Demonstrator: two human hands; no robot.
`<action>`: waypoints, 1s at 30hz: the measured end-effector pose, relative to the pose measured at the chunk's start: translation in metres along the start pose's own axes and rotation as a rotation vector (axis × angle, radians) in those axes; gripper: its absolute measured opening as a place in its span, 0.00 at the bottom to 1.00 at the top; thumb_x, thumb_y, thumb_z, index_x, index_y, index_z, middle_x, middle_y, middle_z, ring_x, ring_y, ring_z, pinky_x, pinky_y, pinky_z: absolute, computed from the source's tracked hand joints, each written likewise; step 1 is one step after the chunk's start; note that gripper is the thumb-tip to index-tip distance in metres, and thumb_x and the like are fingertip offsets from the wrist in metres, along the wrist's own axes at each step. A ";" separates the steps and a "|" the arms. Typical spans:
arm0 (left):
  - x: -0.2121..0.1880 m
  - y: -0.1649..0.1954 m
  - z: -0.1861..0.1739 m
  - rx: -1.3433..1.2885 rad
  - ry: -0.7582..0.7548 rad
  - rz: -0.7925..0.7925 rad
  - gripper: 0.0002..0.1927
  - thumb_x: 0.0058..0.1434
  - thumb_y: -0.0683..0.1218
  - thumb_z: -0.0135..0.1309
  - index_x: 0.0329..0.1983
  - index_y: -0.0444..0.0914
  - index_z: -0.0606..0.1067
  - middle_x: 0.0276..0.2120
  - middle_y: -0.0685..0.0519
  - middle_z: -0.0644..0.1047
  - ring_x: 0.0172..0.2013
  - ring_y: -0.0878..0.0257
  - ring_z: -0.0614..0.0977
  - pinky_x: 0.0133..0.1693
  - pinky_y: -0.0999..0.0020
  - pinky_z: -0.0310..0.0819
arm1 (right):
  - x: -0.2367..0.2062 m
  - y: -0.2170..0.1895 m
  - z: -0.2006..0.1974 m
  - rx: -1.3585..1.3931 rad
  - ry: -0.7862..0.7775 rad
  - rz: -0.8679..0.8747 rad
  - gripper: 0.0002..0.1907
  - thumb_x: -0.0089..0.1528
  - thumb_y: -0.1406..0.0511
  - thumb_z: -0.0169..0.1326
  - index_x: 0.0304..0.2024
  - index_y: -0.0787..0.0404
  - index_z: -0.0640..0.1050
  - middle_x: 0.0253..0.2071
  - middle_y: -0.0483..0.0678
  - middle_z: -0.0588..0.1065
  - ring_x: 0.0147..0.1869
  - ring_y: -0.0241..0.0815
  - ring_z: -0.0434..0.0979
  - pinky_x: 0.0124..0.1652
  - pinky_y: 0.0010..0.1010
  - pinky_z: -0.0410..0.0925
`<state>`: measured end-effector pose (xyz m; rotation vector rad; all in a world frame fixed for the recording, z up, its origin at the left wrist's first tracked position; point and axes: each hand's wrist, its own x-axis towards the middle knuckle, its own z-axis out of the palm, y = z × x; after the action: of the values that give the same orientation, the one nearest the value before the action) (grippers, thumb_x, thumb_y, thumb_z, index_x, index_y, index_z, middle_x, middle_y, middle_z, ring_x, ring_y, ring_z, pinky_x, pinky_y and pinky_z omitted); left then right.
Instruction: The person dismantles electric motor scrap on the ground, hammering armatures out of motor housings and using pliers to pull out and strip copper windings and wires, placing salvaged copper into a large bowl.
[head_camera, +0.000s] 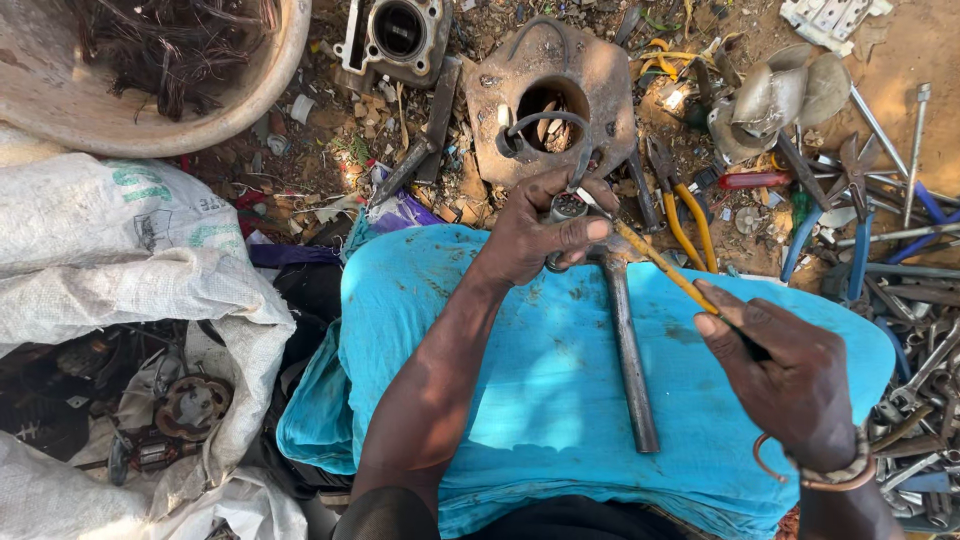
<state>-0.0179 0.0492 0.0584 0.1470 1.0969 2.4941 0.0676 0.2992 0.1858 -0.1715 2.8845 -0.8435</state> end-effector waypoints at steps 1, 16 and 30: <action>-0.001 0.001 0.001 -0.023 -0.014 -0.008 0.14 0.62 0.42 0.67 0.48 0.33 0.77 0.30 0.55 0.76 0.23 0.70 0.73 0.22 0.74 0.61 | 0.002 0.002 -0.003 -0.025 0.004 -0.035 0.20 0.62 0.63 0.63 0.57 0.60 0.81 0.22 0.48 0.69 0.22 0.36 0.65 0.25 0.33 0.59; -0.003 0.009 0.009 -0.007 -0.180 -0.053 0.22 0.62 0.49 0.65 0.55 0.32 0.78 0.25 0.52 0.76 0.20 0.71 0.73 0.20 0.74 0.62 | 0.032 0.006 -0.032 -0.241 -0.058 -0.315 0.16 0.61 0.66 0.64 0.52 0.64 0.83 0.29 0.50 0.79 0.22 0.32 0.73 0.19 0.28 0.64; -0.005 0.012 0.011 -0.058 -0.131 -0.095 0.20 0.63 0.48 0.64 0.55 0.32 0.77 0.38 0.40 0.84 0.23 0.70 0.75 0.22 0.74 0.65 | 0.025 -0.004 -0.046 -0.415 -0.094 -0.283 0.16 0.59 0.66 0.63 0.49 0.63 0.84 0.23 0.50 0.76 0.19 0.36 0.72 0.20 0.34 0.64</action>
<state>-0.0147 0.0477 0.0749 0.2332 0.9555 2.3925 0.0361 0.3161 0.2238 -0.6527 2.9458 -0.2455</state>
